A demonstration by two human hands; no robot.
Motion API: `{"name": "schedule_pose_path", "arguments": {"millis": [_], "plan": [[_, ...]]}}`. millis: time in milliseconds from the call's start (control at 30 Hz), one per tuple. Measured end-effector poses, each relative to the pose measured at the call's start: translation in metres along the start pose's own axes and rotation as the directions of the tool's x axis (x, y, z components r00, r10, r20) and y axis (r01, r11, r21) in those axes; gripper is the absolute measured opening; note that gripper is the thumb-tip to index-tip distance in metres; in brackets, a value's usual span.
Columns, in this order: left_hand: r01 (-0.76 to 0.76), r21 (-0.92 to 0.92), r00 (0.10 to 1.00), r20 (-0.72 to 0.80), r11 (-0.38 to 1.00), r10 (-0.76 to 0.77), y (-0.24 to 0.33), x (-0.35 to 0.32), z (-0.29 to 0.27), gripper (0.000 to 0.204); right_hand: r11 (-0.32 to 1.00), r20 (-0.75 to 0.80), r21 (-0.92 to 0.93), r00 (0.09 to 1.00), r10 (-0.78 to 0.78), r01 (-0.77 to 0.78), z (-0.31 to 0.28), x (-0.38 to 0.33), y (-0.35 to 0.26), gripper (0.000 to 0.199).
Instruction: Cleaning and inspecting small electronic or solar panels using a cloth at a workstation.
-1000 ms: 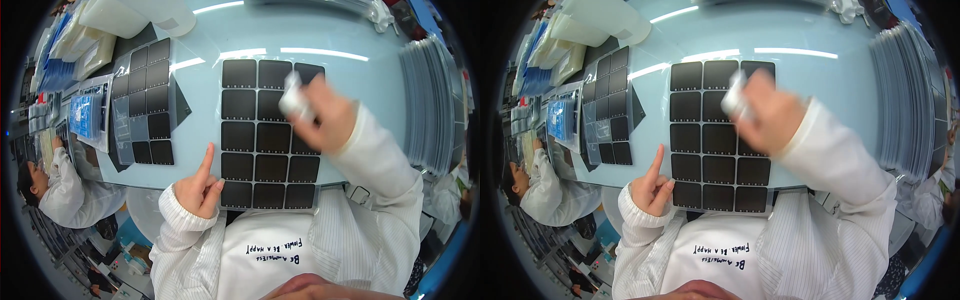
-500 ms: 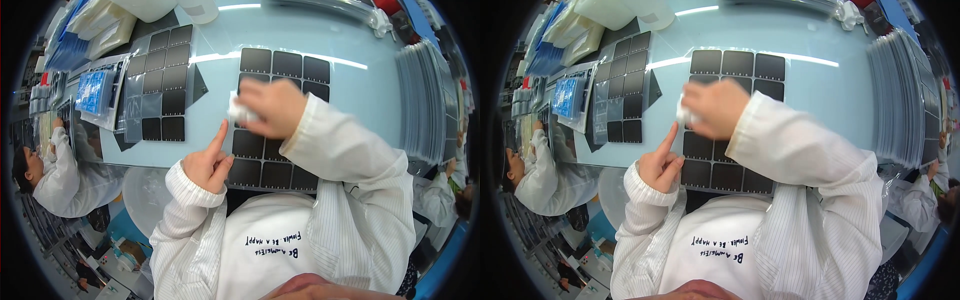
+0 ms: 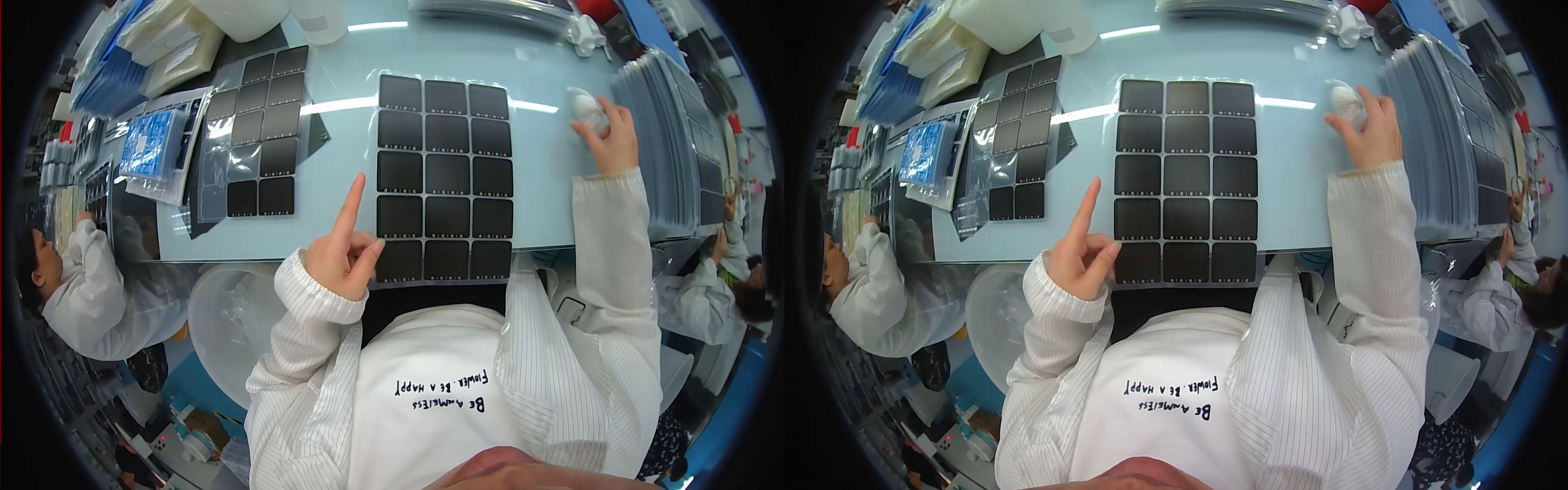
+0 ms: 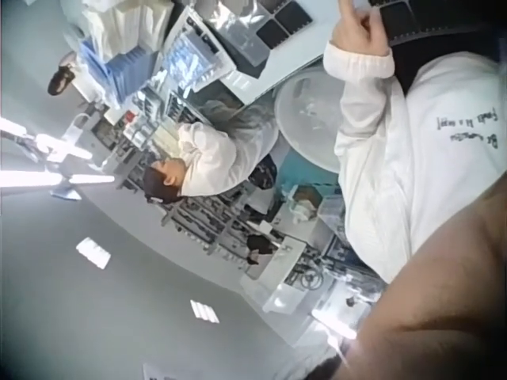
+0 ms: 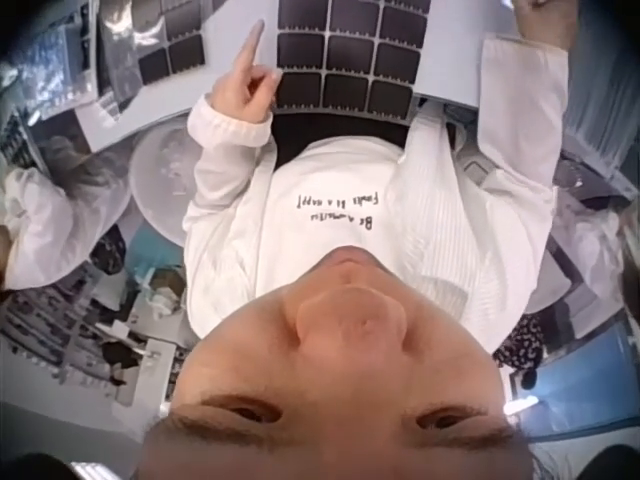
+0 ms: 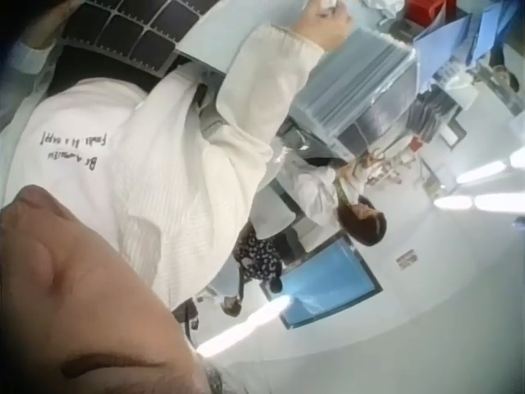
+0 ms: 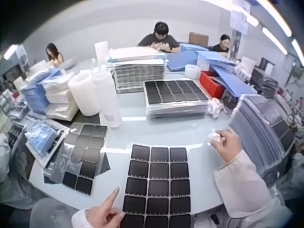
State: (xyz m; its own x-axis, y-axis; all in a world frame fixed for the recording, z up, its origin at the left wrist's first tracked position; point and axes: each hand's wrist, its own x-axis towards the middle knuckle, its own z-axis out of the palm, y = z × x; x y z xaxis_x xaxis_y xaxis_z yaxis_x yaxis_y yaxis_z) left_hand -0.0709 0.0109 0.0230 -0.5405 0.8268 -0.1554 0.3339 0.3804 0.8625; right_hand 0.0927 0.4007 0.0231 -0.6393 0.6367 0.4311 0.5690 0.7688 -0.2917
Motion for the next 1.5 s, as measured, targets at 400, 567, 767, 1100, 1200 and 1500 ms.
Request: {"name": "schedule_pose_path", "arguments": {"millis": [400,567,767,1100,1200,1500], "plan": [[0.320,-0.626,0.884,0.467,0.711,0.014,0.046,0.000,0.040,0.072,0.476,0.891,0.441,0.308,-0.333,-0.761,-0.056,-0.159,0.005,0.034],[0.396,-0.584,0.846,0.531,0.709,-0.035,0.050,-0.002,0.054,0.064,-0.159,0.872,0.442,0.465,-0.155,-0.883,-0.062,-0.163,-0.024,0.024],[0.380,-0.525,0.767,0.639,0.762,0.058,0.050,0.007,0.053,0.058,0.238,0.671,0.667,0.708,0.220,-0.706,-0.101,-0.131,-0.037,0.012],[-0.042,-0.313,0.943,0.301,0.949,0.141,0.039,0.049,0.018,0.042,0.554,-0.017,0.765,0.849,0.528,-0.328,-0.225,-0.067,0.072,0.020],[-0.043,-0.324,0.962,0.243,0.945,0.127,0.028,0.060,0.020,0.040,0.497,-0.024,0.804,0.817,0.577,-0.327,-0.234,-0.063,0.149,0.017],[0.014,-0.293,0.997,0.081,0.956,0.011,0.013,0.067,0.033,0.028,0.507,-0.010,0.692,0.695,0.719,-0.514,-0.224,-0.056,0.241,0.029]]}}
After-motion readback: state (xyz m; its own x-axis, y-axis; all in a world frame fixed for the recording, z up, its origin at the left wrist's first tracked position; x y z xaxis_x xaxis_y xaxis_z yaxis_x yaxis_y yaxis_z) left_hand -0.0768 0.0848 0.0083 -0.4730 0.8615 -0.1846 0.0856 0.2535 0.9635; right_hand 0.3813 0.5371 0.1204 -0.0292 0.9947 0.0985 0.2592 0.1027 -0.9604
